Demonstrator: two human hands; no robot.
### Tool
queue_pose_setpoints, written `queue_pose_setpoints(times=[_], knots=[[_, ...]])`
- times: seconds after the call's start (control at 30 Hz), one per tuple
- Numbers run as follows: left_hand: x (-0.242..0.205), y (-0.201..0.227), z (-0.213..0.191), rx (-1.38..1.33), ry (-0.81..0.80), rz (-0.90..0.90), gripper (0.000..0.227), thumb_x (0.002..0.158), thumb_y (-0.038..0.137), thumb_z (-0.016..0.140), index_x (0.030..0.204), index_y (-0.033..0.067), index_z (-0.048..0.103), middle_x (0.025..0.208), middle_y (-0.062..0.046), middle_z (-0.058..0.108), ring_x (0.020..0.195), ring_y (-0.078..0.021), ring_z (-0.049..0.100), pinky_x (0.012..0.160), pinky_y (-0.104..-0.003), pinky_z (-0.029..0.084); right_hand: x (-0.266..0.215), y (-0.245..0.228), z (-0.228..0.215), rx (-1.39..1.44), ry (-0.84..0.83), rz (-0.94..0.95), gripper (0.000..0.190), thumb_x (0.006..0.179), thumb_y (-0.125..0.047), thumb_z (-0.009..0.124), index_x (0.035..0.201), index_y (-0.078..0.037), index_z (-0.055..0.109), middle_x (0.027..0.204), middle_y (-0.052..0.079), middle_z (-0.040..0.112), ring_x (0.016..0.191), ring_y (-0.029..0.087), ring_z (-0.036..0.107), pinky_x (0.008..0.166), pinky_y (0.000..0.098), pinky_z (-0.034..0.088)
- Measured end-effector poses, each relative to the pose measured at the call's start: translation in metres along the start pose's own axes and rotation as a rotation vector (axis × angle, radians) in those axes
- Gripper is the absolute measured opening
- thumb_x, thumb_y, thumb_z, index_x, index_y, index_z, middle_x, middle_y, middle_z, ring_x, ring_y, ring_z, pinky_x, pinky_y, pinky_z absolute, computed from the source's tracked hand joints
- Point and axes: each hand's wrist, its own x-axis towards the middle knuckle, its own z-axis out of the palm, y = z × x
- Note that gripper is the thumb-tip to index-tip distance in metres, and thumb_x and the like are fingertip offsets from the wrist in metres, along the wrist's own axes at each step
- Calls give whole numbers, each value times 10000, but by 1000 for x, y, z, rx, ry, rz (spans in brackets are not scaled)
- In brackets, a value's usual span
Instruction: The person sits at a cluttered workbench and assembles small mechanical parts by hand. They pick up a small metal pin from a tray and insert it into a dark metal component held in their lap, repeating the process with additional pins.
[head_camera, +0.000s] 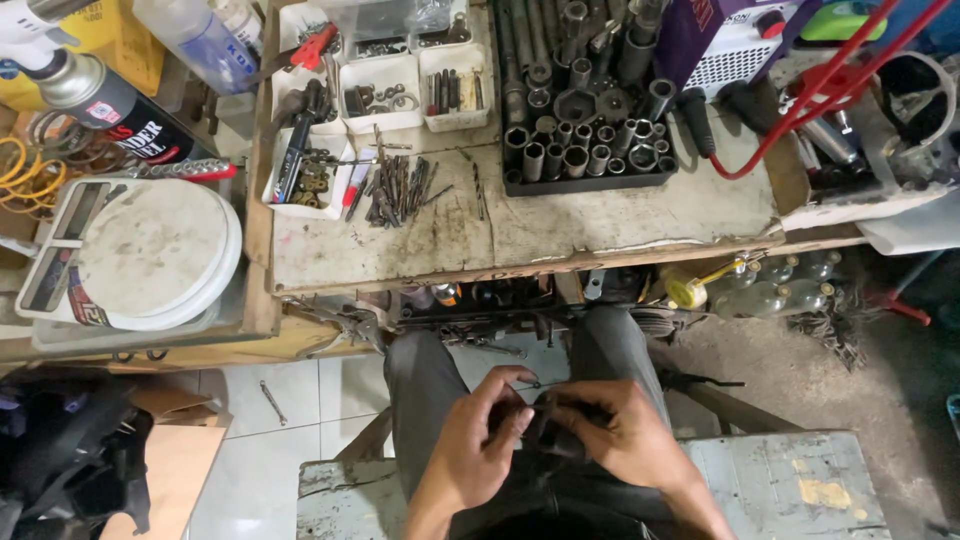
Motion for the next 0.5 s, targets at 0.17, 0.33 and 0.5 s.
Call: queue_pose_setpoints(times=[0.17, 0.33, 0.5], knots=[[1, -17, 0, -111, 71, -116, 352, 879, 352, 701, 1007, 27, 660, 670, -14, 579, 546, -109, 459, 499, -286, 347, -1, -9, 3, -31, 77, 28, 197, 769, -49, 726, 936, -44, 831, 767, 11, 861, 501, 108, 601, 456, 245, 466], [-1, -18, 4, -129, 74, -140, 536, 1009, 416, 576, 665, 18, 676, 467, -20, 534, 428, -126, 447, 460, -309, 354, -6, 1, 6, -32, 138, -50, 227, 743, 11, 725, 948, -26, 815, 794, 22, 856, 519, 112, 647, 481, 238, 521], [-1, -9, 11, -14, 175, 43, 142, 929, 123, 671, 833, 28, 715, 582, 2, 575, 486, -109, 415, 472, -298, 347, -4, 4, 3, -76, 227, 23, 255, 738, -23, 734, 982, -11, 808, 864, 60, 881, 641, 146, 795, 585, 247, 614]])
